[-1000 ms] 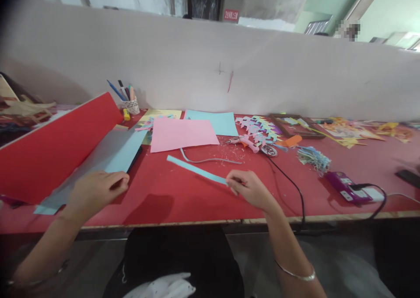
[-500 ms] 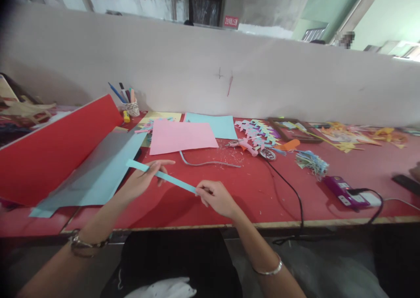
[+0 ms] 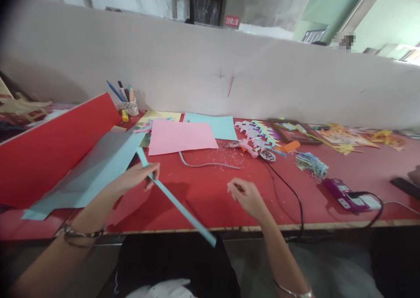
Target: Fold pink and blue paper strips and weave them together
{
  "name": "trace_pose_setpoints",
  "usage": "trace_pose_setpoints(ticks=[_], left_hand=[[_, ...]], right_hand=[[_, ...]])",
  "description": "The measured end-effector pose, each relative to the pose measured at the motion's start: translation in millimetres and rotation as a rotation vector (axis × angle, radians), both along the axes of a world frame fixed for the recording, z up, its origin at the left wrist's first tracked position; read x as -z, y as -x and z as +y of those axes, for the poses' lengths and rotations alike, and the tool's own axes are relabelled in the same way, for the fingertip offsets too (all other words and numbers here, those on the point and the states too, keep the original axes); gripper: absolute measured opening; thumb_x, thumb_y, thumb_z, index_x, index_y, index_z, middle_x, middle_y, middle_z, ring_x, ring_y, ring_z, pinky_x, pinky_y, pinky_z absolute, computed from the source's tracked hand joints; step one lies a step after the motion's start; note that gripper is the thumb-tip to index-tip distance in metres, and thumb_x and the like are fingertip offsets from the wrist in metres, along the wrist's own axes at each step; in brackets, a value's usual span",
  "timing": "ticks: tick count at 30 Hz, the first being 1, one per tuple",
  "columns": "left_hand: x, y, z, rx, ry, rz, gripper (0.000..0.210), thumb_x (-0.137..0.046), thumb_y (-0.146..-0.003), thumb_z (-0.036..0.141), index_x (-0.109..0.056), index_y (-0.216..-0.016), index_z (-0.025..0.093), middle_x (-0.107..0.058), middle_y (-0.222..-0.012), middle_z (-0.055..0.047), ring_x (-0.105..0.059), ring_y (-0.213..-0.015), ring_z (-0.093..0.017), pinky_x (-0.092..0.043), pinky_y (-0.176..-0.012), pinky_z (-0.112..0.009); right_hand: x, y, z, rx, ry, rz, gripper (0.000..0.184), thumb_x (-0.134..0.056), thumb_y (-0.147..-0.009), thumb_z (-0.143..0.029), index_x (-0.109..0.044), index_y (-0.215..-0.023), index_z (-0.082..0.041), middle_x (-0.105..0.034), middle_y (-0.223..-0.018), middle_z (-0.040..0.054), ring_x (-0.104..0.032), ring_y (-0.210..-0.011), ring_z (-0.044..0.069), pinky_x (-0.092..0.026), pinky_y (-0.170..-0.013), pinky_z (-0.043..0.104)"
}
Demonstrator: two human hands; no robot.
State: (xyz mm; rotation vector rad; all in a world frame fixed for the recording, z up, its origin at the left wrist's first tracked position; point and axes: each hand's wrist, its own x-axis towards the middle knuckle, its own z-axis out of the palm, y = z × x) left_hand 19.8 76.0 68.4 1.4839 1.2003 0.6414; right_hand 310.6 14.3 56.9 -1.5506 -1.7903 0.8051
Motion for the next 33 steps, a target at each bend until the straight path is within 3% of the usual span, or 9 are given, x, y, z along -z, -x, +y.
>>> trace_pose_setpoints(ticks=[4,8,11,17,23,28,33], left_hand=[[-2.4,-27,0,0.146,0.073,0.091,0.041,-0.043,-0.075,0.048,-0.047,-0.046,0.019,-0.046,-0.03,0.003,-0.043,-0.03,-0.01,-0.036,-0.042,-0.022],[-2.1,-50,7,0.175,0.039,0.104,0.043,-0.048,-0.073,0.048,-0.046,-0.042,0.018,-0.048,-0.031,0.001,-0.044,-0.03,-0.01,-0.034,-0.04,-0.022],[0.2,-58,14,0.169,0.033,0.113,0.041,-0.051,-0.072,0.044,-0.047,-0.042,0.017,-0.05,-0.032,0.001,-0.046,-0.03,-0.011,-0.035,-0.039,-0.023],[8.7,-61,27,0.166,0.036,0.098,0.039,-0.052,-0.071,0.044,-0.049,-0.042,0.016,-0.05,-0.032,0.0,-0.046,-0.029,-0.012,-0.035,-0.038,-0.024],[20.4,-61,38,0.042,-0.094,-0.005,0.033,-0.056,-0.064,0.047,-0.046,-0.05,0.018,-0.04,-0.034,0.008,-0.039,-0.032,-0.007,-0.028,-0.039,-0.021],[29.2,-63,42,-0.006,-0.161,-0.103,0.04,-0.052,-0.063,0.053,-0.04,-0.046,0.019,-0.038,-0.036,0.008,-0.034,-0.035,-0.006,-0.026,-0.041,-0.021],[34.9,-64,40,-0.005,-0.173,-0.174,0.042,-0.053,-0.061,0.055,-0.044,-0.045,0.017,-0.043,-0.04,0.005,-0.038,-0.039,-0.006,-0.03,-0.043,-0.021]], right_hand=[[-13.5,42,25,-0.037,-0.185,0.094,0.021,-0.046,-0.073,-0.037,-0.038,-0.064,-0.02,-0.041,-0.059,-0.0041,-0.039,-0.054,0.009,-0.033,-0.055,0.022],[-15.2,92,61,-0.147,-0.168,0.193,0.033,-0.054,-0.068,-0.041,-0.027,-0.063,-0.022,-0.039,-0.059,-0.0061,-0.034,-0.053,0.008,-0.03,-0.052,0.022],[-10.7,110,86,-0.207,-0.134,0.329,0.036,-0.056,-0.065,-0.042,-0.027,-0.062,-0.022,-0.041,-0.06,-0.0068,-0.035,-0.052,0.007,-0.031,-0.052,0.022],[-4.0,106,106,-0.333,0.015,0.466,0.031,-0.056,-0.063,-0.043,-0.035,-0.059,-0.02,-0.04,-0.049,-0.0084,-0.036,-0.045,0.005,-0.028,-0.046,0.021],[5.2,102,112,-0.223,0.102,0.652,0.031,-0.062,-0.057,-0.042,-0.042,-0.06,-0.019,-0.047,-0.052,-0.0074,-0.04,-0.047,0.005,-0.031,-0.047,0.021],[18.1,101,113,-0.127,0.135,0.76,0.03,-0.064,-0.055,-0.041,-0.045,-0.062,-0.018,-0.049,-0.054,-0.0073,-0.041,-0.049,0.005,-0.034,-0.051,0.021],[25.5,100,110,-0.071,0.163,0.807,0.031,-0.065,-0.053,-0.042,-0.046,-0.061,-0.019,-0.049,-0.053,-0.0069,-0.042,-0.048,0.006,-0.036,-0.051,0.022]])
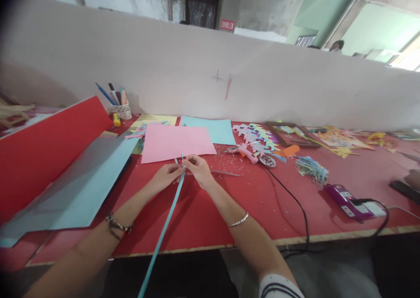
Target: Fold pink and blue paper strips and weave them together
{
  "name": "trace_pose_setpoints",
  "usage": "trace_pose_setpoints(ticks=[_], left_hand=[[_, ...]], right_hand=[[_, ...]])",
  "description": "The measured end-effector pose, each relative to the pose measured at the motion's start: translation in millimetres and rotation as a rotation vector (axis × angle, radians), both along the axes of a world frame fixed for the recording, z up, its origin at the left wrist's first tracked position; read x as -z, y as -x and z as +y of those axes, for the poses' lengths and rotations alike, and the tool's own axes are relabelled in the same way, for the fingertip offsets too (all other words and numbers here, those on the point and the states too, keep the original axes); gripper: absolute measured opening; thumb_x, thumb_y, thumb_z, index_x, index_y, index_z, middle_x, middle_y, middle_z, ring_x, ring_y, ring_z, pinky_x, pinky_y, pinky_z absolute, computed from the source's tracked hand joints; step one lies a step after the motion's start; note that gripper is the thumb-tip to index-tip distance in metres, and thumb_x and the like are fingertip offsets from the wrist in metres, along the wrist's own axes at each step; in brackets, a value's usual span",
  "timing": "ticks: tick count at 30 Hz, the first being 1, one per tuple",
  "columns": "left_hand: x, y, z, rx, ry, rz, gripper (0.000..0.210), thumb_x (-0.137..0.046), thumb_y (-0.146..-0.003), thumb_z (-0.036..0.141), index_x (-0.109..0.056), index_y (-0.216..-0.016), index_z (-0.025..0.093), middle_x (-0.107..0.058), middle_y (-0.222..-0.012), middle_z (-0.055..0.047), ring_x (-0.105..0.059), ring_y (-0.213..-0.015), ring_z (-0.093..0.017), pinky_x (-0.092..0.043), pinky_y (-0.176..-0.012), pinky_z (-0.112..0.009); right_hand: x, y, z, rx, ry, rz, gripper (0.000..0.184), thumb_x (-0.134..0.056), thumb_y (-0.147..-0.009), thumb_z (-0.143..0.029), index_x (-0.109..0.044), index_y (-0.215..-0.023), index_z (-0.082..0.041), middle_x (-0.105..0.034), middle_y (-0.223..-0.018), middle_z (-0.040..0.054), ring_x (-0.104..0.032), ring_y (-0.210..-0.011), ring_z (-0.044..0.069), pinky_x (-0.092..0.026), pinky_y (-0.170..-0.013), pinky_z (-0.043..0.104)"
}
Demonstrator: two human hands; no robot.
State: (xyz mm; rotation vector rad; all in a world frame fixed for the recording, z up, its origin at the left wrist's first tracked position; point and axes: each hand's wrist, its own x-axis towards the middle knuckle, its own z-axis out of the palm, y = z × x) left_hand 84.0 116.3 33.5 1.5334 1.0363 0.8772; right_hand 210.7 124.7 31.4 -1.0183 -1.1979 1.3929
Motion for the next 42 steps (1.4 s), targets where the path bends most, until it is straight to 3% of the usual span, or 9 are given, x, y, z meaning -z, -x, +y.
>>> trace_pose_setpoints(ticks=[6,10,15,24,42], left_hand=[[7.4,2,2,-0.134,-0.025,-0.133,0.041,-0.049,-0.064,0.058,-0.048,-0.062,0.018,-0.046,-0.049,0.006,-0.039,-0.04,-0.006,-0.034,-0.043,-0.021],[7.8,4,3,-0.202,-0.036,-0.198,0.037,-0.054,-0.062,0.053,-0.052,-0.07,0.017,-0.048,-0.054,0.006,-0.042,-0.046,-0.006,-0.039,-0.05,-0.022],[6.0,6,-1,-0.215,-0.03,-0.229,0.032,-0.057,-0.062,0.047,-0.058,-0.067,0.016,-0.05,-0.052,0.005,-0.045,-0.051,-0.008,-0.041,-0.057,-0.023],[10.0,8,2,-0.232,-0.015,-0.265,0.033,-0.062,-0.06,0.044,-0.065,-0.074,0.014,-0.058,-0.058,0.003,-0.049,-0.055,-0.009,-0.044,-0.06,-0.025],[5.1,9,2,-0.196,0.04,-0.386,0.028,-0.07,-0.05,0.037,-0.064,-0.065,0.014,-0.059,-0.056,0.004,-0.048,-0.054,-0.008,-0.043,-0.06,-0.023]], right_hand=[[0.6,0,-4,0.059,-0.063,-0.048,0.03,-0.065,-0.054,-0.042,-0.048,-0.058,-0.019,-0.049,-0.052,-0.0065,-0.042,-0.05,0.007,-0.035,-0.052,0.022],[2.0,3,-7,0.003,-0.09,-0.086,0.027,-0.066,-0.054,-0.04,-0.049,-0.058,-0.018,-0.052,-0.056,-0.005,-0.046,-0.054,0.008,-0.037,-0.057,0.023],[5.5,5,-8,-0.057,-0.089,-0.068,0.027,-0.066,-0.055,-0.039,-0.048,-0.059,-0.019,-0.053,-0.059,-0.0043,-0.05,-0.057,0.009,-0.038,-0.061,0.025],[1.6,6,-11,-0.065,0.042,0.014,0.031,-0.068,-0.053,-0.043,-0.049,-0.057,-0.018,-0.048,-0.051,-0.0069,-0.042,-0.048,0.006,-0.034,-0.05,0.022],[0.0,8,-12,-0.089,0.081,0.097,0.031,-0.073,-0.046,-0.039,-0.053,-0.056,-0.017,-0.053,-0.049,-0.0077,-0.043,-0.045,0.004,-0.035,-0.046,0.019]])
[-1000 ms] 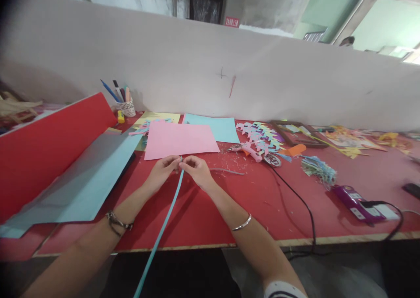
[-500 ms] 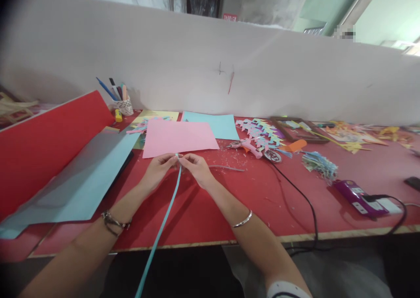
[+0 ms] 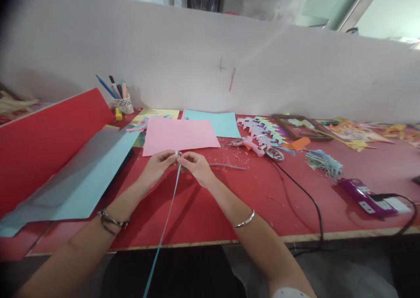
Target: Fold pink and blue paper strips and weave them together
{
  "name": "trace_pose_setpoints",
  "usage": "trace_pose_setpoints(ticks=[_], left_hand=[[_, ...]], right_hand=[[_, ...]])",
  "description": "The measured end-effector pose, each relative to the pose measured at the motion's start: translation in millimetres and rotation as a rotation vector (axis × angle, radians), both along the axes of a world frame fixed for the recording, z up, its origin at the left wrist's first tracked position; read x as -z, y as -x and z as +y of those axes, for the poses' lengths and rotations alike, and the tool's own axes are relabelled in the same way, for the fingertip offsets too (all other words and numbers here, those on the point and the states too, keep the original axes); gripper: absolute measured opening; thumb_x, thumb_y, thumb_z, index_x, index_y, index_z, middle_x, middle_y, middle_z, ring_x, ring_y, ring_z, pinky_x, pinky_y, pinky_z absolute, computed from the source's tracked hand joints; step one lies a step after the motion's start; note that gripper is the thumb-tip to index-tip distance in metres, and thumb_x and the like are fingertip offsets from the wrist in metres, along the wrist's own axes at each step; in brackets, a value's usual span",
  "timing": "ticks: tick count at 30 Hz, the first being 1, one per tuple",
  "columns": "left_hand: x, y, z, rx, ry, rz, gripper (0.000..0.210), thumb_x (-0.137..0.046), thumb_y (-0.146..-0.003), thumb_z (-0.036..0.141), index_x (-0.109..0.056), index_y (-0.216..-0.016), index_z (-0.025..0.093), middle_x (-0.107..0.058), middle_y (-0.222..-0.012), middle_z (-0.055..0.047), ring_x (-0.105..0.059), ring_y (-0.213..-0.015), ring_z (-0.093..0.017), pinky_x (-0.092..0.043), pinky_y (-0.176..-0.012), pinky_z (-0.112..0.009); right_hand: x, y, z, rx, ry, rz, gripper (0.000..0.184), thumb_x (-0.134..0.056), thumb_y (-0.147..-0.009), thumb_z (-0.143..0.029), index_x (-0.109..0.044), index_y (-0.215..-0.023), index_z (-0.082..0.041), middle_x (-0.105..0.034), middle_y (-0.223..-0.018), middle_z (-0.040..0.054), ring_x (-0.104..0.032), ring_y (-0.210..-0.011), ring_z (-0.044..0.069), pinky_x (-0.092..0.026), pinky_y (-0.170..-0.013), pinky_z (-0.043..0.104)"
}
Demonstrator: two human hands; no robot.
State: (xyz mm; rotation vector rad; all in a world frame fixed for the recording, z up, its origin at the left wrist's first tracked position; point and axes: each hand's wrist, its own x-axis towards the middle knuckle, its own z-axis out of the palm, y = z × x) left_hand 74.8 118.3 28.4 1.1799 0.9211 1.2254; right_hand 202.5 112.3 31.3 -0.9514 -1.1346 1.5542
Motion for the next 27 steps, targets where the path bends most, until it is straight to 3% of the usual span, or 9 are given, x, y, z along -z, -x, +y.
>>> trace_pose_setpoints(ticks=[13,22,27], left_hand=[[4.6,1,1,0.068,0.064,-0.058,0.026,-0.068,-0.052,0.038,-0.059,-0.061,0.015,-0.055,-0.055,0.005,-0.047,-0.053,-0.006,-0.042,-0.059,-0.022],[9.4,2,3,0.018,0.051,0.006,0.025,-0.068,-0.055,0.036,-0.059,-0.066,0.015,-0.056,-0.058,0.005,-0.047,-0.054,-0.006,-0.04,-0.058,-0.021],[11.4,2,3,0.012,0.039,0.034,0.024,-0.066,-0.057,0.035,-0.058,-0.069,0.016,-0.055,-0.058,0.005,-0.048,-0.053,-0.007,-0.041,-0.059,-0.022]], right_hand=[[2.9,-2,1,-0.02,0.003,0.013,0.029,-0.073,-0.048,-0.035,-0.052,-0.055,-0.017,-0.055,-0.049,-0.0079,-0.046,-0.044,0.004,-0.037,-0.049,0.019],[1.7,-1,1,0.066,0.027,-0.096,0.017,-0.065,-0.058,-0.03,-0.057,-0.058,-0.015,-0.057,-0.048,-0.0052,-0.052,-0.045,0.007,-0.041,-0.048,0.02],[2.9,-3,0,0.044,0.081,-0.085,0.018,-0.068,-0.056,-0.029,-0.056,-0.059,-0.016,-0.057,-0.048,-0.006,-0.05,-0.043,0.005,-0.04,-0.047,0.019]])
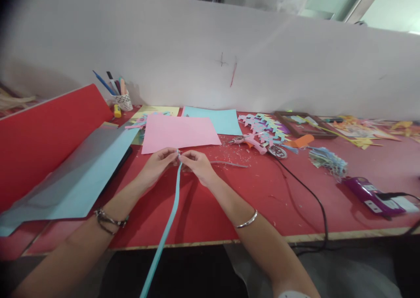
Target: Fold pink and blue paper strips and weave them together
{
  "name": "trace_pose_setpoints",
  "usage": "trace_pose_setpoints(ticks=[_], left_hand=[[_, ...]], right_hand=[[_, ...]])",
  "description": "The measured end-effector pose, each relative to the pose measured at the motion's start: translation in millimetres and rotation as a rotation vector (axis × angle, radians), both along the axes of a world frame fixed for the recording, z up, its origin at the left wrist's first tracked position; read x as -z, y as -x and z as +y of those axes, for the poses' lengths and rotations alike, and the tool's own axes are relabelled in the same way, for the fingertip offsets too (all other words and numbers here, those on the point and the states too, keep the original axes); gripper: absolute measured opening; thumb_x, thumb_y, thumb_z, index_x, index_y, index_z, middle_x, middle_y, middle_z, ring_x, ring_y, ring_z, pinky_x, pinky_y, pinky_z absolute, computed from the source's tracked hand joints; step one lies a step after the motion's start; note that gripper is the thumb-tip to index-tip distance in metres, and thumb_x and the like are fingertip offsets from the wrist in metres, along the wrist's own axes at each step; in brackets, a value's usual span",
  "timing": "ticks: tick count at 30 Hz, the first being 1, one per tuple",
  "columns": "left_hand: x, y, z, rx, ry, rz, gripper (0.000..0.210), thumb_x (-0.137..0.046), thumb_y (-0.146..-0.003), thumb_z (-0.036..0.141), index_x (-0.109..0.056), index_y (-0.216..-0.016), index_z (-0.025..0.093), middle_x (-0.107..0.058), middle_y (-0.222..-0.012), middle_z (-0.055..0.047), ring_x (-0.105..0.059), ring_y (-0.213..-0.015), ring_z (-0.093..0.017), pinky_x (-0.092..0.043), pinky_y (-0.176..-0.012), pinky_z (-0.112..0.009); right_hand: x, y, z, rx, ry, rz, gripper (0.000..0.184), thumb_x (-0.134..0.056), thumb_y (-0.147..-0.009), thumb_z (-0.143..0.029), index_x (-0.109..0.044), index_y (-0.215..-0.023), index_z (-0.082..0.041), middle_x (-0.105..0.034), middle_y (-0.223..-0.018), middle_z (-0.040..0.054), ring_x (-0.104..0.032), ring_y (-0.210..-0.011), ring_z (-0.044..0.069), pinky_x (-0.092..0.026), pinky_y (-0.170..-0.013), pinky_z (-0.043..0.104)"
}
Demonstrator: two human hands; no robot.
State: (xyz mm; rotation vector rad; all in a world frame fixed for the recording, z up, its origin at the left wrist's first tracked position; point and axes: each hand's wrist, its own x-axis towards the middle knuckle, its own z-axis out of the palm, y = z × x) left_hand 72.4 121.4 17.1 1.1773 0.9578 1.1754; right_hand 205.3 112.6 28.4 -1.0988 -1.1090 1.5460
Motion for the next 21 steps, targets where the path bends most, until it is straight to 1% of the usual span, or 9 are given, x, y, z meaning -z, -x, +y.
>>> trace_pose_setpoints(ticks=[7,15,21], left_hand=[[0.0,-0.6,-0.5,0.019,-0.013,0.019,0.024,-0.064,-0.059,0.035,-0.06,-0.073,0.016,-0.055,-0.06,0.004,-0.048,-0.055,-0.007,-0.041,-0.059,-0.022],[-0.1,-1.1,-0.9,0.03,-0.01,0.038,0.023,-0.063,-0.06,0.034,-0.06,-0.075,0.016,-0.057,-0.065,0.003,-0.05,-0.059,-0.008,-0.042,-0.063,-0.024],[-0.8,-1.0,-1.2,0.03,0.002,0.051,0.024,-0.062,-0.058,0.032,-0.06,-0.077,0.017,-0.058,-0.067,0.003,-0.05,-0.061,-0.008,-0.042,-0.064,-0.024]], right_hand=[[0.9,-0.1,0.3,-0.016,-0.003,0.035,0.027,-0.072,-0.051,-0.036,-0.056,-0.059,-0.015,-0.056,-0.048,-0.0063,-0.05,-0.044,0.005,-0.041,-0.049,0.019],[-2.6,1.1,-1.0,-0.019,0.009,0.058,0.027,-0.073,-0.05,-0.035,-0.054,-0.055,-0.016,-0.052,-0.046,-0.0075,-0.048,-0.043,0.005,-0.042,-0.05,0.02],[-0.9,1.9,-0.7,0.002,0.005,0.041,0.025,-0.072,-0.051,-0.034,-0.056,-0.057,-0.015,-0.056,-0.048,-0.0057,-0.049,-0.044,0.005,-0.042,-0.049,0.019]])
